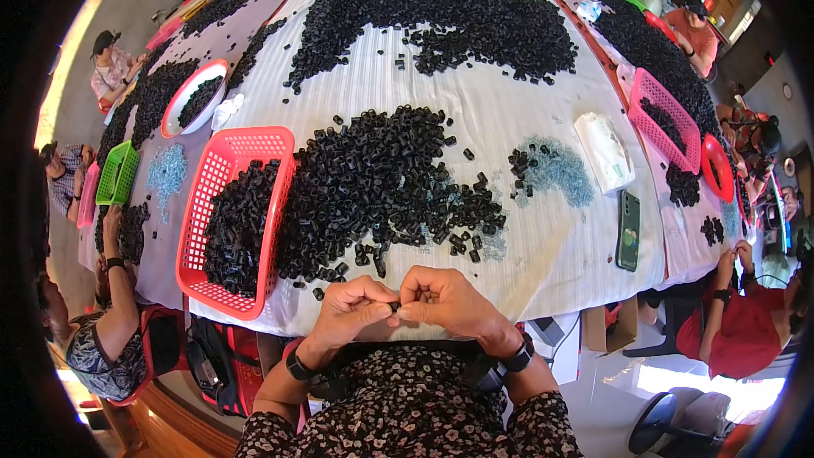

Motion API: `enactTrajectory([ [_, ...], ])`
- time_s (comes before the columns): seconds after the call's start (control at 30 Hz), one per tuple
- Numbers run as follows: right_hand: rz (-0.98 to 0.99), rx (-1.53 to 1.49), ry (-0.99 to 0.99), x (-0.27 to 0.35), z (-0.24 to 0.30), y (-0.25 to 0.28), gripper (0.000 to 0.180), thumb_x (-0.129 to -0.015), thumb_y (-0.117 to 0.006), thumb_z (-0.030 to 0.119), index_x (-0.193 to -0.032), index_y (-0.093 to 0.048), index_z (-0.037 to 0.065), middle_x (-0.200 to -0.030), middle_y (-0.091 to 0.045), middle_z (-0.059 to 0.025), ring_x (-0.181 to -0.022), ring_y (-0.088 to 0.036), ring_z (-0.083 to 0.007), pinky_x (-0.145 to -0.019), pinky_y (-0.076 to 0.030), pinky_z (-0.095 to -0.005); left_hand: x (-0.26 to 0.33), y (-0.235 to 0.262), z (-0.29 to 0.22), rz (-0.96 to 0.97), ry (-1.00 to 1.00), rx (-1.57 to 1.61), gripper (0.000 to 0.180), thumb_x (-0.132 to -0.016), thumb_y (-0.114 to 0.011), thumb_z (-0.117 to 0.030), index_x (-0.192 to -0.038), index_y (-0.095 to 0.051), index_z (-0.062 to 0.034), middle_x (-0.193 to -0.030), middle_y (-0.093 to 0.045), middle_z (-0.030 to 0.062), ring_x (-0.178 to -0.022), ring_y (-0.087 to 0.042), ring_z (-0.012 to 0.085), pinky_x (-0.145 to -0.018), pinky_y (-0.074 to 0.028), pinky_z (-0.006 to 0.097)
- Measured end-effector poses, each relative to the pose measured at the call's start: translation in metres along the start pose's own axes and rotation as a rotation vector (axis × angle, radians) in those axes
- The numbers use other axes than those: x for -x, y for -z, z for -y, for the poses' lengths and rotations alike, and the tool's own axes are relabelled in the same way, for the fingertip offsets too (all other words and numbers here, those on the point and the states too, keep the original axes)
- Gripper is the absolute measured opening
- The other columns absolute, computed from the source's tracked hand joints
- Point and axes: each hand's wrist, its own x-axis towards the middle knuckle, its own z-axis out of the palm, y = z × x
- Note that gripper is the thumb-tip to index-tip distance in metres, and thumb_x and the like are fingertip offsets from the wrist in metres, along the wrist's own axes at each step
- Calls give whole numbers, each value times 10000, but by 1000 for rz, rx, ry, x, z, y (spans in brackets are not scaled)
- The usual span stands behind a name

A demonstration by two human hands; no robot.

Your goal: Manually inspecting and sorting black plastic shoe components at a communal work table.

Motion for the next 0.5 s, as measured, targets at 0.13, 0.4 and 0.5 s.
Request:
enactTrajectory([
  [0.13,-31,36,-37,2,7,-5,121,-856,-620,96,-866,-531,14,-749,-515,26,-691,-462,-35,-589,-385,-198,1,1,0,3,-16,-106,93,-899,-554,-35,-961,-574,31,-850,-631,77,-768,-624,115,-716,-514,237],
  [0.4,-49,39,-39,1,4,-3,132,-851,-620,97,-836,-506,32,-728,-500,23,-688,-468,-40,-576,-385,-201,-1,-4,-1,-9,-24,-40,98,-901,-558,-47,-958,-575,31,-892,-631,85,-784,-620,109,-708,-502,219],
  [0.5,-42,85,-86,0,-1,6,116,-830,-633,81,-833,-531,25,-720,-506,18,-678,-475,-43,-569,-399,-214,1,-4,-5,18,3,-58,111,-901,-559,-51,-970,-571,35,-899,-631,93,-804,-618,113,-726,-507,232],
])
